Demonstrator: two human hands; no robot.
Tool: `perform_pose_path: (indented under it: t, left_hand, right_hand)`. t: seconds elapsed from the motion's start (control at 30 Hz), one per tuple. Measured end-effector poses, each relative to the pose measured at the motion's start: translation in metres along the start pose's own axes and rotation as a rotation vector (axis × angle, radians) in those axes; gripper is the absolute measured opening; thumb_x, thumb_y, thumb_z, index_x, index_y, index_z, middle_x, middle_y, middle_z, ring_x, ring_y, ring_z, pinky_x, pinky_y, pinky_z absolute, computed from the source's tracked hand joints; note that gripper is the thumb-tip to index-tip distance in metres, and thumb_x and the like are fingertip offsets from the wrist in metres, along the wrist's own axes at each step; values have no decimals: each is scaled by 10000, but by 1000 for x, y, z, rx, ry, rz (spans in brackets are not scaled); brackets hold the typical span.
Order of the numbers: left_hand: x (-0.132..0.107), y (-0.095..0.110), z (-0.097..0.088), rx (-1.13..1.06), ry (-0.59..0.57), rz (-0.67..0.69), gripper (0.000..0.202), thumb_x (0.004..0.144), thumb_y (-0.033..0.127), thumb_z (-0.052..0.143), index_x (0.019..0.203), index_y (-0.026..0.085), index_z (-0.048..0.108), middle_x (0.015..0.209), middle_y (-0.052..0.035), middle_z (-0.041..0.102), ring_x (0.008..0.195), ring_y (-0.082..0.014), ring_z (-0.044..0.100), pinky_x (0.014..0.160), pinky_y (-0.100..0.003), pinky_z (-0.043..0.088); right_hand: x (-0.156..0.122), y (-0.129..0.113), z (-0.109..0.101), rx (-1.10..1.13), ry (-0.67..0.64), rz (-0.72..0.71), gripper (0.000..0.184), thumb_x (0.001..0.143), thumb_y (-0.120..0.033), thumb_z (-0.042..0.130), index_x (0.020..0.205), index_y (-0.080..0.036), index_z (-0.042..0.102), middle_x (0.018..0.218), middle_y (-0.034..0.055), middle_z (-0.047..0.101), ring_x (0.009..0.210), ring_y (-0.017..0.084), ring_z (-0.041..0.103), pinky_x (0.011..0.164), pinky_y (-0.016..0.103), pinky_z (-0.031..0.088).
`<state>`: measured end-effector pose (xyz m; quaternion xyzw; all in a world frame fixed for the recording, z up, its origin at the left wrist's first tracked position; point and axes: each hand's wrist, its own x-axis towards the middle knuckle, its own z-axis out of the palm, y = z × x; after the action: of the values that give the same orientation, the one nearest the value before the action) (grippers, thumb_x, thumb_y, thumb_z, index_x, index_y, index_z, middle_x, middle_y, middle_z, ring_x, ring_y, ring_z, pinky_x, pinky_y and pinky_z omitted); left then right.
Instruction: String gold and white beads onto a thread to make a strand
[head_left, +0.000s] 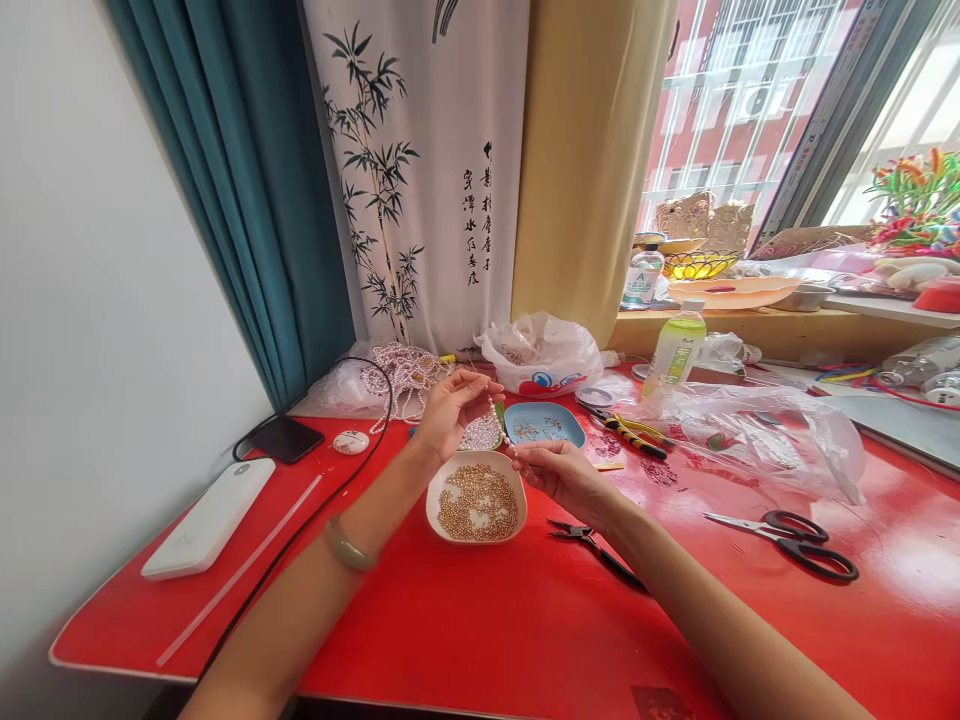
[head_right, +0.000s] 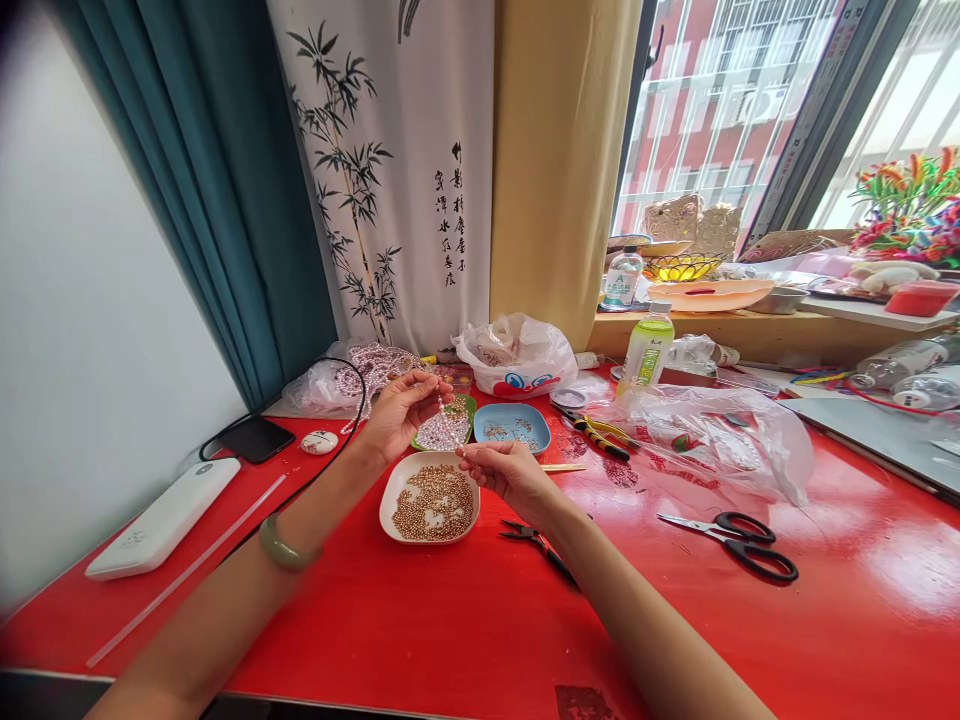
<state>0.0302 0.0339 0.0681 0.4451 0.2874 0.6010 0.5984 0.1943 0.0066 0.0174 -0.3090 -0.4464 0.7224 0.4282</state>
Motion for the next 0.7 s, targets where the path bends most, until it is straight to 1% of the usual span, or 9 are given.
perform_pose_path:
  t: [0.2,0.4,0.6,0.7]
  left_hand:
    - [-2,-1,3,-1,4,15,124,640,166,630,674,134,514,699,-27,659,633,-105,618,524,-154,456]
    - [-4,-2,6,17,-7,27,136,627,178,642,670,138,520,675,-20,656,621,-101,611,539,-164,450]
    - [-5,-2,7,42,3,31,136,622,184,645,660,141,521,664,-14,652,616,-99,604,542,-168,441]
    - [-5,-2,6,50,-4,48,127,632,188,637,666,140,524,656,-11,648,618,-95,601,550,-167,442]
  right_hand:
    - [3,3,-3,7,-38,4,168,627,-173,663,788,-126,656,629,18,635,534,42,547,552,145,436]
    - [3,4,-3,-43,-54,-13,85,635,-190,652,695,-130,648,606,7,618,499,44,521,491,150,406]
    - [2,3,-1,-58,-58,-10,70,618,-192,652,641,-128,635,574,-2,599,484,41,493,468,149,372]
    - [1,1,1,-39,-74,-1,57,632,-188,621,619,-132,616,569,-4,594,481,35,479,456,139,353]
